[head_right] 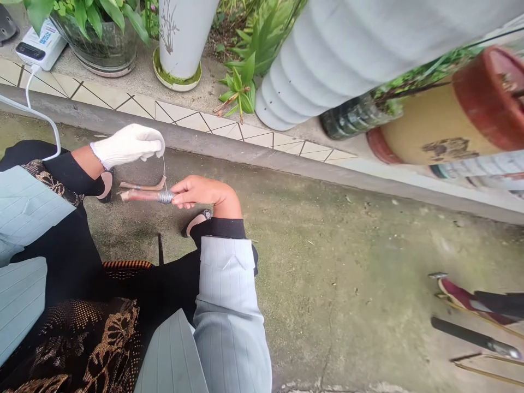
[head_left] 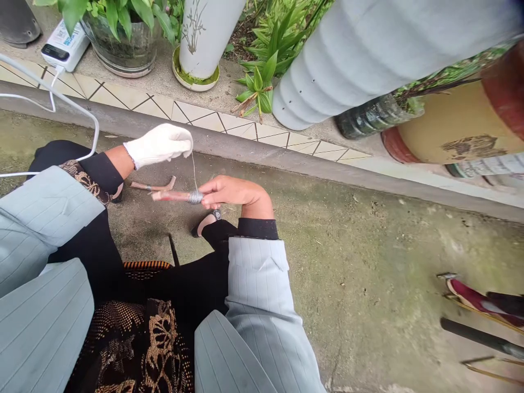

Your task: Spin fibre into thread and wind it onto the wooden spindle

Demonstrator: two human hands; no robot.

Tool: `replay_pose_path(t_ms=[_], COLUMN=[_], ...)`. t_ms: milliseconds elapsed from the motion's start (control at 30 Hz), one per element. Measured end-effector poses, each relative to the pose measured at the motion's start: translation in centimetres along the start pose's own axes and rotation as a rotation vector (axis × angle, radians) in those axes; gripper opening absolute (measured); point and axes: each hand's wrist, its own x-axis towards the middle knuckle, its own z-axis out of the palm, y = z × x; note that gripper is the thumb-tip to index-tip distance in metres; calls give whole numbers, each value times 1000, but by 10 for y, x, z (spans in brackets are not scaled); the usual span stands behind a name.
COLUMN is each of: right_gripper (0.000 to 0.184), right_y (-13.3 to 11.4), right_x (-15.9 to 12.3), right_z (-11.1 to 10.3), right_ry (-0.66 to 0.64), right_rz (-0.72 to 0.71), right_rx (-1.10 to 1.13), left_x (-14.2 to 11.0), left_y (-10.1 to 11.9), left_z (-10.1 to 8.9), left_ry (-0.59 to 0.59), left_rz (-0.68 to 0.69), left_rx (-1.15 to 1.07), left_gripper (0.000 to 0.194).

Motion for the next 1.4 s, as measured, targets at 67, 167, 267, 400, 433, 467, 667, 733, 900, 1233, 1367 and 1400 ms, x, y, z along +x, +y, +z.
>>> replay_pose_path(t_ms=[67,167,267,400,433,467,667,733,900,1233,1367,1400], right_gripper=[38,41,35,22,21,21,26,32,40,30,23,23], right_y=[-3,2,13,22,22,21,7,5,3,28,23,20], right_x=[-7,-9,0,13,14,15,5,-2,-13,6,9,9], right_z=[0,-7,-17,-18,-16,-14,-6,-5,-7,-26,-17,-14], right_ry=[275,815,1079,837,686,523,23,102,784,1089,530,342], right_rz=[-191,-340,-152,295,359,390,119,-43,-356,145,354,343], right_rx=[118,202,108,-186,-236,-265,-112,2,207,-31,-195,-197], left_x=[2,0,-4,-5,-4,-4,-1,1,1,-8,-6,-5], left_y=[-5,-8,-5,1,1,1,-6,-9,-14,2,-3,-5], left_z=[0,4,10,14,14,14,10,10,15,18,14,14], left_ry=[20,-192,-453,-466,-454,-446,-353,-334,-322,-536,-457,-434], left_rz=[-26,-27,-7,39,47,49,5,-10,-24,27,15,12], left_rx=[44,50,27,84,92,91,9,-43,-187,-145,-195,-193], left_gripper=[16,19,20,17,16,17,16,16,20,24,22,21])
